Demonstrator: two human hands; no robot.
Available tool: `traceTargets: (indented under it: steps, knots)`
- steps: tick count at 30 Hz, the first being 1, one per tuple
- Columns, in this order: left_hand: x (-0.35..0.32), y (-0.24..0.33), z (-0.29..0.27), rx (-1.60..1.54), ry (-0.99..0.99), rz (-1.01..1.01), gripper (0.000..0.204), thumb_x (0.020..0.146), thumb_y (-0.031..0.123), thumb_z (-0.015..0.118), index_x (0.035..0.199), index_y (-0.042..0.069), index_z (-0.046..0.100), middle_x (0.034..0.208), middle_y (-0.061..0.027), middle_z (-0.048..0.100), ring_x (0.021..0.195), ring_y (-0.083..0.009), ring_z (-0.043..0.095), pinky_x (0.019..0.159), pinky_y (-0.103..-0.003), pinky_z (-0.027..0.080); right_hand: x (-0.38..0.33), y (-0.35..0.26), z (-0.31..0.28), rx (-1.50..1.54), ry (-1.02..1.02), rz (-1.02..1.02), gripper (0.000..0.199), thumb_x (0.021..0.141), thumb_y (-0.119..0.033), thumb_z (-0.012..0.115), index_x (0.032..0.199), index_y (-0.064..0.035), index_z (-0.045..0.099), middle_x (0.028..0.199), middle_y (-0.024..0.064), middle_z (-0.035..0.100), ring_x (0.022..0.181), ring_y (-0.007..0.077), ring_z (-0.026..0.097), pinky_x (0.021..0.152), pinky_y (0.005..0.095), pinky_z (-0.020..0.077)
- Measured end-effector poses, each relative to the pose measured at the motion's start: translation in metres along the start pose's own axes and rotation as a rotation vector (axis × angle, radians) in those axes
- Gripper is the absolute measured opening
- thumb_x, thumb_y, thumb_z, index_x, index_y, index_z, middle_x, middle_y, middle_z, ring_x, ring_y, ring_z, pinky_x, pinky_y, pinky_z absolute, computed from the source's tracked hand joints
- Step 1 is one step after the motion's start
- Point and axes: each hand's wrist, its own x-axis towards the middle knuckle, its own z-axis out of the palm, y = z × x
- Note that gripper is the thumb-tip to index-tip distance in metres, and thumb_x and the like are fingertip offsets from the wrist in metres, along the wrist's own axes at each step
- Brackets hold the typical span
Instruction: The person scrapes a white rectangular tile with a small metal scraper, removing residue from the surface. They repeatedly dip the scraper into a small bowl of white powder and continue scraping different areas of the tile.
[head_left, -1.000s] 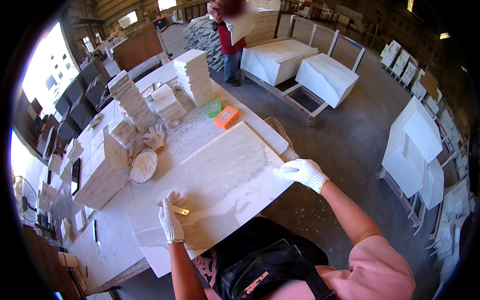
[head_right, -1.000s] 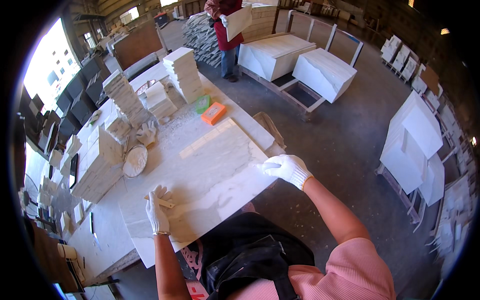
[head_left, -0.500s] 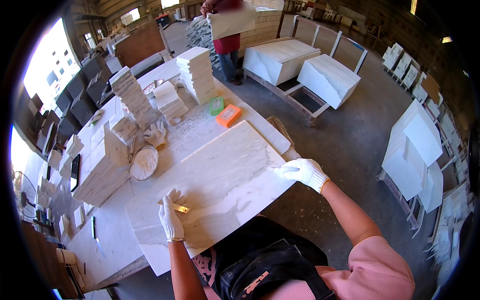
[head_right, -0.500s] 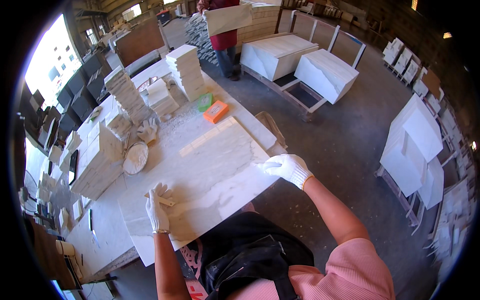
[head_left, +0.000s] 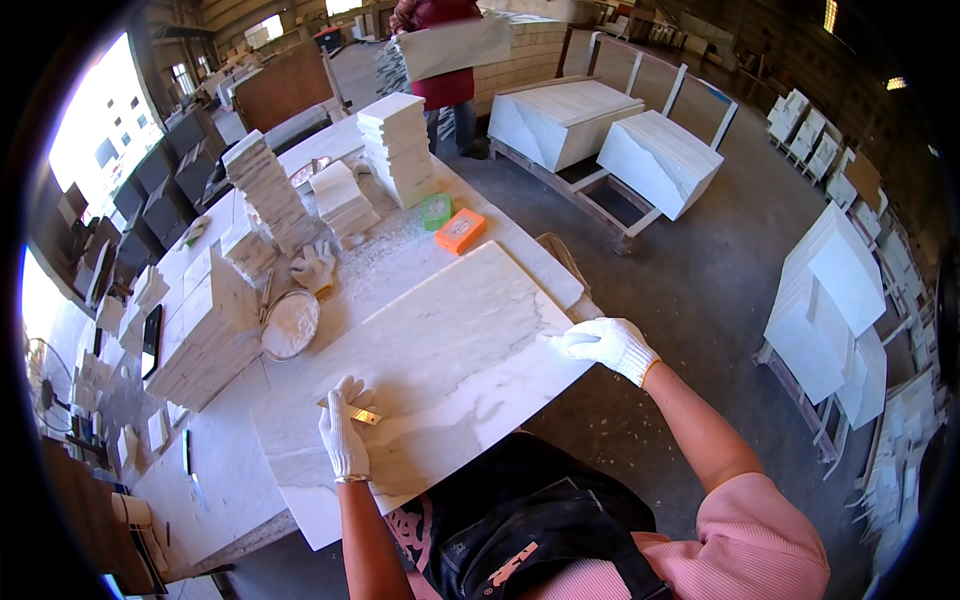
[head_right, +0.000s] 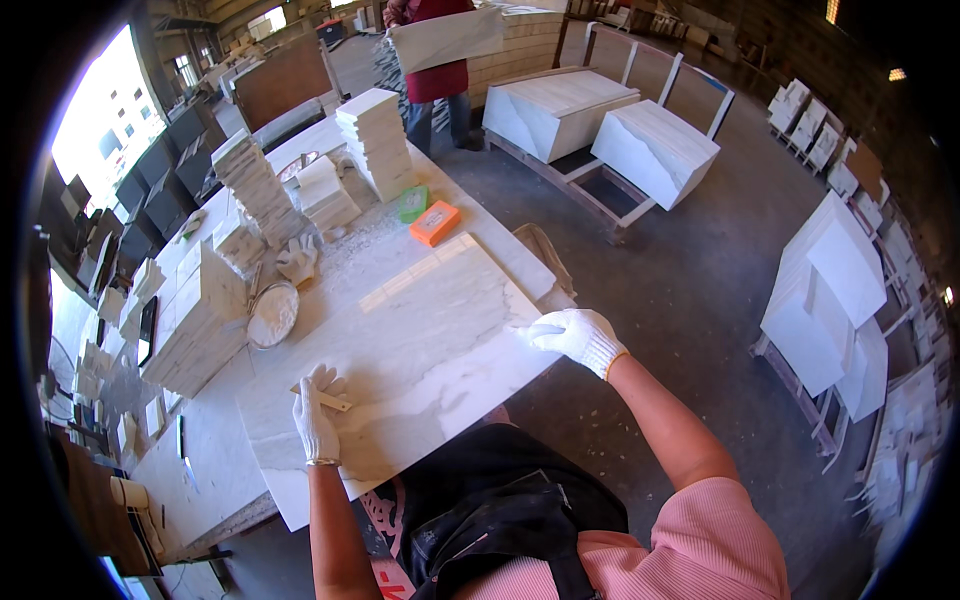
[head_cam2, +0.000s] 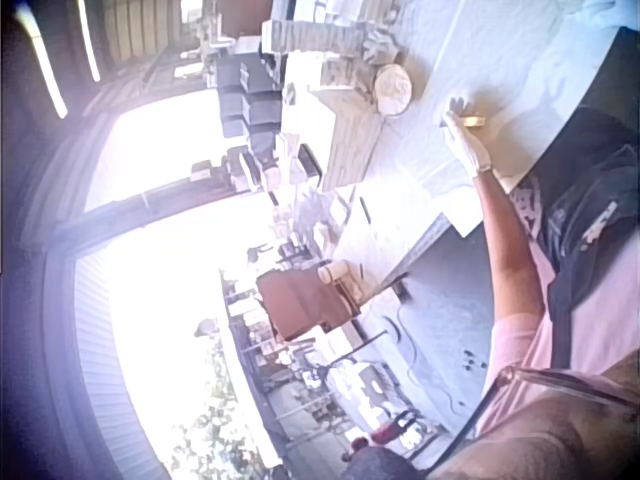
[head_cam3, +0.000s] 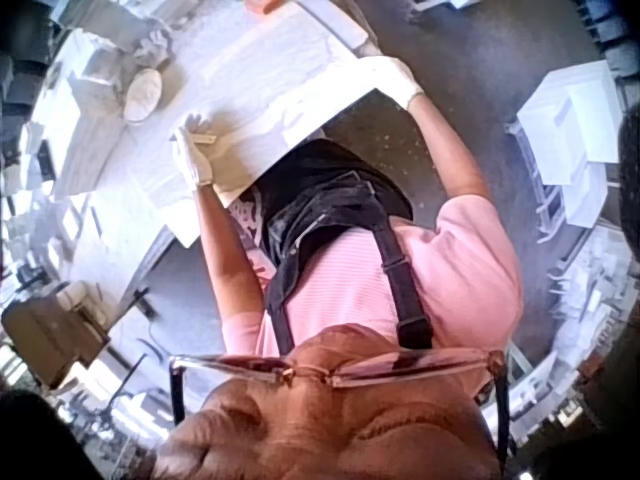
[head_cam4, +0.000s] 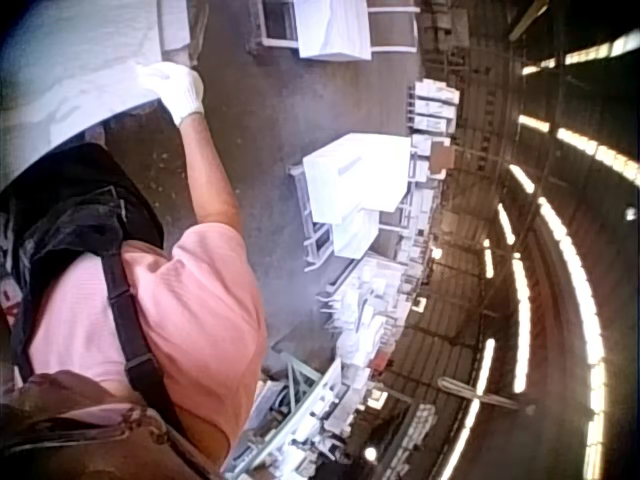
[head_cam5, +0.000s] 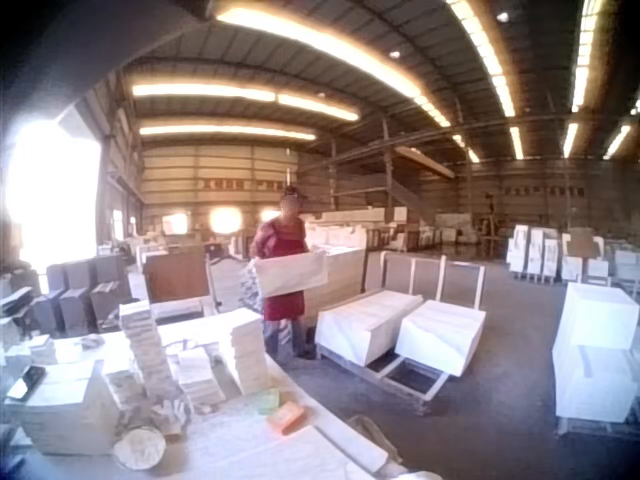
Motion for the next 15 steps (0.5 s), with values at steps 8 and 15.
traceTargets:
  steps: [8, 15]
  knots:
    - [0.000, -0.001, 0.000, 0.001, -0.003, 0.003, 0.056, 0.105, 0.042, 0.046, 0.133, -0.006, 0.056, 0.125, -0.0227, 0.064, 0.104, -0.0282, 0.068, 0.082, -0.036, 0.056, -0.001, 0.000, 0.000, 0.010, -0.001, -0.014, 0.033, 0.082, -0.036, 0.077, 0.103, -0.0117, 0.077, 0.094, 0.0042, 0.076, 0.082, 0.0137, 0.070, 0.076, 0.0284, 0.0528]
    - [0.000, -0.001, 0.001, 0.047, -0.041, -0.002, 0.065, 0.104, 0.050, 0.045, 0.136, -0.006, 0.052, 0.128, -0.0232, 0.062, 0.109, -0.0301, 0.065, 0.085, -0.037, 0.053, 0.003, 0.018, 0.003, 0.296, 0.015, -0.026, 0.029, 0.083, -0.023, 0.079, 0.106, -0.0071, 0.076, 0.098, 0.0037, 0.076, 0.083, 0.0098, 0.068, 0.077, 0.0264, 0.0526]
